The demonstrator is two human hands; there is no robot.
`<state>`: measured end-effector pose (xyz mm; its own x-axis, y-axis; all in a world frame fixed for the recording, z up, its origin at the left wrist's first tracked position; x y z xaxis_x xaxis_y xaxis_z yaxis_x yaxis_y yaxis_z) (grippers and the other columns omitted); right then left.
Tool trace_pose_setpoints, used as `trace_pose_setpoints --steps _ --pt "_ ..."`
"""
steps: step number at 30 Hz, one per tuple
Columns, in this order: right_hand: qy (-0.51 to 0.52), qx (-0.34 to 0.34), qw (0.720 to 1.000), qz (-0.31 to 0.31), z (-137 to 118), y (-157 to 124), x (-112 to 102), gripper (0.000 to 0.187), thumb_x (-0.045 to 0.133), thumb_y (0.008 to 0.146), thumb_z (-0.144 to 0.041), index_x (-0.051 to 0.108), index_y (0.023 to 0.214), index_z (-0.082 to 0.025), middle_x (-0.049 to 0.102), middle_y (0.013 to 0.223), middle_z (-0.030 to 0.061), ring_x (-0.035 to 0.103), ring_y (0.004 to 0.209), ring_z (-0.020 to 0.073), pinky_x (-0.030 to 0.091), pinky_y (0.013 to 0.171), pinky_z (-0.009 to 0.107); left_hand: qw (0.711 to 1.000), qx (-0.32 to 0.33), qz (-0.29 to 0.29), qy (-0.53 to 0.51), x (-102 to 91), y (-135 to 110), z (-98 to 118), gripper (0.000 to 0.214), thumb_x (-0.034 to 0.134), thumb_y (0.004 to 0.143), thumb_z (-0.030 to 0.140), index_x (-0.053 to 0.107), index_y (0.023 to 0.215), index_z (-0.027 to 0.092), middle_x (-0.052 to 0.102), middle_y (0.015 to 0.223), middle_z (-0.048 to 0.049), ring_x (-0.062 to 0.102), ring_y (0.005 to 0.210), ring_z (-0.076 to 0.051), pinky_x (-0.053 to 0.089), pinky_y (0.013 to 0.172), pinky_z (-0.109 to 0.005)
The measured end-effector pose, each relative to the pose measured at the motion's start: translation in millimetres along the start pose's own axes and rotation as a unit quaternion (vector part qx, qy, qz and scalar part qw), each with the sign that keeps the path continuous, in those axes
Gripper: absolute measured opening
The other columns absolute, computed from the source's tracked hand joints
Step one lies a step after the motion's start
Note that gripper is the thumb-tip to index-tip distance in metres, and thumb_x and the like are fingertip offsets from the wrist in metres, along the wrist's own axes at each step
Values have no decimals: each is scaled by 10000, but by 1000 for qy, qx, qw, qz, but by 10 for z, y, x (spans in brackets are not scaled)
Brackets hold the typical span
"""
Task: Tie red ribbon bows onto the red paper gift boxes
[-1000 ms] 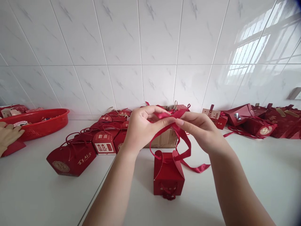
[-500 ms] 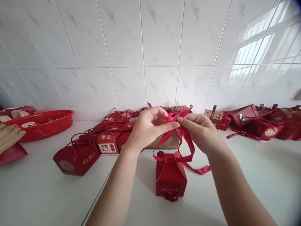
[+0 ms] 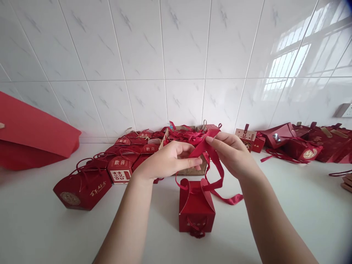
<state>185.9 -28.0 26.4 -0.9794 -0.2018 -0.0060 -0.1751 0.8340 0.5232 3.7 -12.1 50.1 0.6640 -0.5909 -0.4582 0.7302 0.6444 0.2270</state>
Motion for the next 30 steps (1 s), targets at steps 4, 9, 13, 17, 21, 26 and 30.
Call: trace_pose_setpoints --steps 4,9,13,17,21,26,30 --pt "-44 -48 996 -54 -69 -15 -34 198 563 896 -372 691 915 -222 664 852 28 612 828 159 498 774 295 998 1 -1 62 -54 -30 36 221 572 855 383 696 799 209 721 872 -41 665 851 -196 518 785 -306" --pt "-176 -98 970 -137 -230 -89 -75 196 512 928 -319 688 937 -232 655 1002 52 594 982 189 495 854 330 996 -16 -20 83 -84 -55 25 162 595 830 362 683 871 232 714 909 -29 660 843 -184 514 711 -271" --pt "-286 -86 939 -172 -305 -174 -71 197 504 927 -285 693 967 -253 656 1065 46 587 1033 203 493 881 339 996 -37 -23 83 -90 -63 -2 154 588 822 309 680 921 235 711 927 -27 665 832 -190 511 691 -267" --pt "-372 -70 910 -169 -303 -227 -34 214 498 914 -243 709 944 -265 657 1067 41 618 953 203 523 780 330 988 -39 -15 151 -80 -77 0 160 564 833 338 695 868 253 707 891 -2 646 784 -172 470 626 -227" --pt "-421 -58 891 -161 -270 -236 -1 222 510 890 -203 722 908 -269 661 1053 30 633 868 188 511 678 304 983 -64 -46 166 -62 -89 0 172 571 824 345 676 928 257 694 945 -1 630 844 -181 457 646 -225" --pt "-443 -68 878 -166 -224 -210 9 211 538 855 -191 733 866 -271 679 946 37 618 772 193 454 568 288 977 -92 -51 184 -75 -87 0 207 620 782 420 621 891 244 645 831 8 584 724 -158 426 584 -223" --pt "-455 -47 874 -161 -186 -190 -1 207 508 864 -206 704 828 -261 626 718 11 528 589 140 357 461 248 985 -95 -25 142 -69 -67 1 225 643 760 441 590 788 224 635 765 11 559 643 -138 392 527 -219"
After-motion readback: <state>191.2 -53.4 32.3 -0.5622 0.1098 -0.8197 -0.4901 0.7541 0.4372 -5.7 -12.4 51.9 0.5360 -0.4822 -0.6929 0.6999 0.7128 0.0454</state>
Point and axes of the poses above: each hand's wrist, its own y-axis towards the middle knuckle, its own x-axis out of the palm, z = x × y, the point moved 1 cm from there along y, towards the middle knuckle
